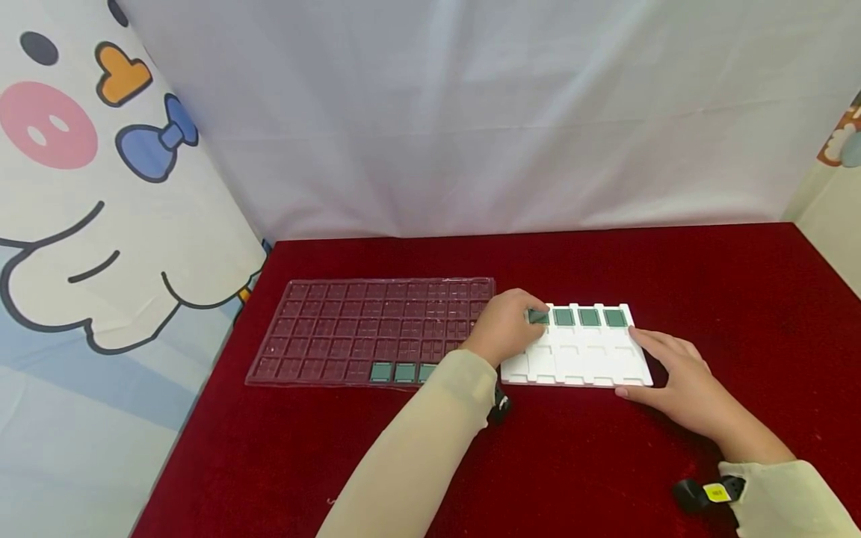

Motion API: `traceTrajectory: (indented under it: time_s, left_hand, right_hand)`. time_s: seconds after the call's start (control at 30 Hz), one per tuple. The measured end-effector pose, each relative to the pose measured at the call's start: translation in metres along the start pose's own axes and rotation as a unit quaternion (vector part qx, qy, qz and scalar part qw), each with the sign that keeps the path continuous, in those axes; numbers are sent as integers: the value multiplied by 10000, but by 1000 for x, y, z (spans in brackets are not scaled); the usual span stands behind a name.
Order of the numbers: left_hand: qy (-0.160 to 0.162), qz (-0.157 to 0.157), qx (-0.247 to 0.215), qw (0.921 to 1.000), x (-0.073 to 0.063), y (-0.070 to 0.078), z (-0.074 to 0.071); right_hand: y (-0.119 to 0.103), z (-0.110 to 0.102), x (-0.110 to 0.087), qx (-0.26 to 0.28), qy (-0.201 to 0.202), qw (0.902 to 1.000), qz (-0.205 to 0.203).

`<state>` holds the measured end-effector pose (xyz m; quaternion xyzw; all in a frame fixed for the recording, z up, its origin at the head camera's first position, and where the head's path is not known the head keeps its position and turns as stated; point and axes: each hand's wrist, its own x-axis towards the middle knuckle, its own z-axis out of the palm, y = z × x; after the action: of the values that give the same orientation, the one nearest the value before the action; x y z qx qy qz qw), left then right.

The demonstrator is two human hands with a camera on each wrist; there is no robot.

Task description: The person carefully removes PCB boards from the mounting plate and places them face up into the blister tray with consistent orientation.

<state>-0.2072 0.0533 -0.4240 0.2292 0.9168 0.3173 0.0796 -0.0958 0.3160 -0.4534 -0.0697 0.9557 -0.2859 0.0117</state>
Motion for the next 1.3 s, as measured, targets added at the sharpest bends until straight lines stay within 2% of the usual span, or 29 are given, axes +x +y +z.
traceTrajectory:
  time_s: [0.2,0.37,0.77,1.03,1.3]
  left_hand:
    - [63,-43,202,9998,2,-1,2]
    - [124,-151,234,9995,4,0,4]
    - [277,-195,262,9991,6,1,8]
    - [365,-166,295,9988,4,3,9]
    - [395,-92,519,9978,5,5,10]
  right_hand:
    - [0,0,0,-21,17,10000,-33]
    - [-1,0,0,2,10,10000,-19]
    - [-1,-1,0,-34,4,10000,7]
    - [-1,0,0,-42,26,10000,-5]
    - [-2,-1,-1,6,48,10000,-30]
